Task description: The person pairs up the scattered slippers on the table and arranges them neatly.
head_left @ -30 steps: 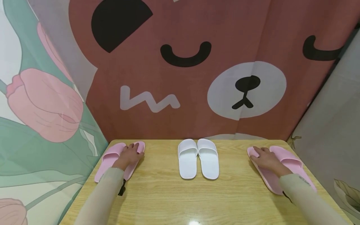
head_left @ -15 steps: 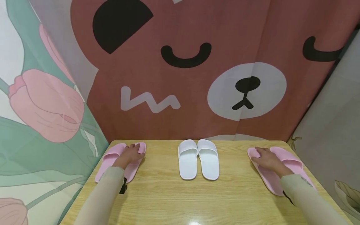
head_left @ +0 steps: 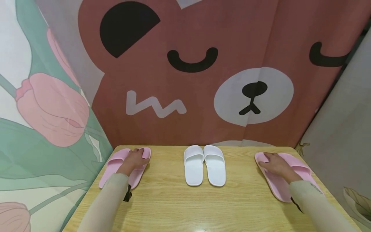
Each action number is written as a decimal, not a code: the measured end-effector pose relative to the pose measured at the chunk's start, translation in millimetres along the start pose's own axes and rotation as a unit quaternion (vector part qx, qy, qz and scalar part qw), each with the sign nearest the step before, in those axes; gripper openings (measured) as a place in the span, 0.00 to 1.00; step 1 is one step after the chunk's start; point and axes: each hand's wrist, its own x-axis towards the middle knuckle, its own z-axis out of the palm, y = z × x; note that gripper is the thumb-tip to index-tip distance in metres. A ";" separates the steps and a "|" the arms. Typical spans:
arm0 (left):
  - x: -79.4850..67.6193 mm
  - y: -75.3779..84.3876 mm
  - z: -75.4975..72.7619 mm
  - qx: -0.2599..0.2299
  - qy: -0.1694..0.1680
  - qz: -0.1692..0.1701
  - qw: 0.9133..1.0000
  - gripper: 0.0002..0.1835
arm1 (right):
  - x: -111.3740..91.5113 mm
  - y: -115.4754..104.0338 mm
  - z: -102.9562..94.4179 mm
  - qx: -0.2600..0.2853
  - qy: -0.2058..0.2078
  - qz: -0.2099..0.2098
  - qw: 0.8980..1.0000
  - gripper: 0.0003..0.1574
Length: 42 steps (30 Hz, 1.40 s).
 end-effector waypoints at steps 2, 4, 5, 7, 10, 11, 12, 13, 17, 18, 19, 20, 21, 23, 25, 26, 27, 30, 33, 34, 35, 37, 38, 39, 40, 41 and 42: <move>-0.9 0.0 0.4 0.001 0.001 -0.004 1.000 0.43 | 0.4 -1.4 0.0 0.000 -0.001 0.001 1.000 0.53; -2.8 1.1 0.1 0.001 0.001 -0.010 1.000 0.43 | 1.0 -2.8 0.2 0.000 -0.002 0.002 1.000 0.53; -3.8 1.9 -0.5 0.000 0.001 -0.014 1.000 0.43 | 1.3 -3.6 0.5 -0.001 -0.003 0.003 1.000 0.53; -6.3 4.2 -2.0 -0.002 0.004 -0.019 1.000 0.43 | 2.1 -4.9 1.0 -0.004 -0.004 0.004 1.000 0.53; -9.7 7.2 -4.0 -0.006 0.006 -0.025 1.000 0.42 | 3.6 -7.2 1.7 -0.005 -0.010 0.006 1.000 0.52; -10.5 8.0 -4.6 -0.008 0.007 -0.026 1.000 0.42 | 4.1 -8.3 1.9 -0.004 -0.012 0.006 1.000 0.52; -10.8 8.5 -4.6 -0.008 0.008 -0.027 1.000 0.43 | 4.5 -9.4 1.9 -0.004 -0.014 0.007 1.000 0.52; -10.9 8.8 -4.9 -0.008 0.009 -0.028 1.000 0.43 | 4.9 -10.8 1.7 -0.002 -0.016 0.007 1.000 0.52; -10.8 10.4 -4.6 -0.005 0.009 -0.032 0.999 0.43 | 6.0 -16.2 0.1 0.005 -0.026 0.013 1.000 0.53; -10.9 11.1 -4.6 -0.003 0.010 -0.031 0.999 0.43 | 6.5 -17.0 -0.2 0.004 -0.028 0.014 0.999 0.53; -11.3 12.1 -5.0 -0.003 0.010 -0.032 0.999 0.43 | 6.6 -18.2 -0.8 0.005 -0.031 0.016 0.999 0.53; -12.1 13.2 -5.6 -0.004 0.012 -0.032 0.999 0.43 | 6.8 -19.3 -1.2 0.004 -0.033 0.018 0.999 0.53; -12.8 14.2 -6.0 -0.003 0.014 -0.030 0.999 0.43 | 7.0 -20.1 -1.5 0.002 -0.036 0.019 0.999 0.53; -14.0 15.6 -6.8 0.000 0.019 -0.026 0.999 0.42 | 7.7 -21.5 -1.8 -0.003 -0.037 0.017 0.999 0.53; -15.2 16.9 -7.2 0.003 0.023 -0.025 0.999 0.42 | 7.7 -24.3 -2.4 -0.005 -0.037 0.015 0.999 0.53; -15.8 17.4 -7.3 0.006 0.025 -0.022 0.999 0.41 | 7.8 -25.6 -2.6 -0.005 -0.036 0.013 0.999 0.53; -16.3 17.8 -7.3 0.010 0.026 -0.021 0.999 0.41 | 7.9 -27.0 -2.7 -0.004 -0.035 0.010 0.999 0.53; -17.6 19.6 -7.9 0.015 0.030 -0.020 0.999 0.42 | 8.2 -32.0 -3.1 -0.003 -0.033 0.006 0.999 0.53; -18.0 21.1 -9.2 0.015 0.035 -0.018 0.999 0.42 | 10.0 -35.4 -3.0 -0.003 -0.032 0.005 0.999 0.53; -18.0 21.4 -9.6 0.016 0.037 -0.018 0.999 0.42 | 10.6 -36.6 -3.2 -0.004 -0.031 0.006 0.999 0.53; -17.8 21.5 -10.0 0.016 0.040 -0.018 0.999 0.42 | 11.3 -37.7 -3.6 -0.003 -0.030 0.007 1.000 0.53; -17.5 21.5 -10.6 0.017 0.043 -0.017 0.999 0.42 | 13.0 -39.3 -4.2 -0.005 -0.029 0.007 1.000 0.54; -17.4 21.4 -10.8 0.017 0.045 -0.017 0.999 0.41 | 13.9 -39.9 -4.6 -0.005 -0.028 0.007 1.000 0.54; -17.4 21.2 -11.0 0.017 0.046 -0.017 0.999 0.42 | 14.3 -41.1 -5.4 -0.006 -0.027 0.008 1.000 0.54; -17.5 21.0 -11.1 0.018 0.047 -0.017 0.999 0.42 | 14.7 -42.0 -6.2 -0.006 -0.027 0.009 1.000 0.54; -17.6 20.7 -11.3 0.019 0.047 -0.017 0.999 0.41 | 15.3 -42.3 -6.7 -0.007 -0.028 0.008 1.000 0.54; -18.0 20.7 -11.5 0.019 0.046 -0.018 0.999 0.42 | 15.7 -42.9 -7.3 -0.006 -0.028 0.008 1.000 0.54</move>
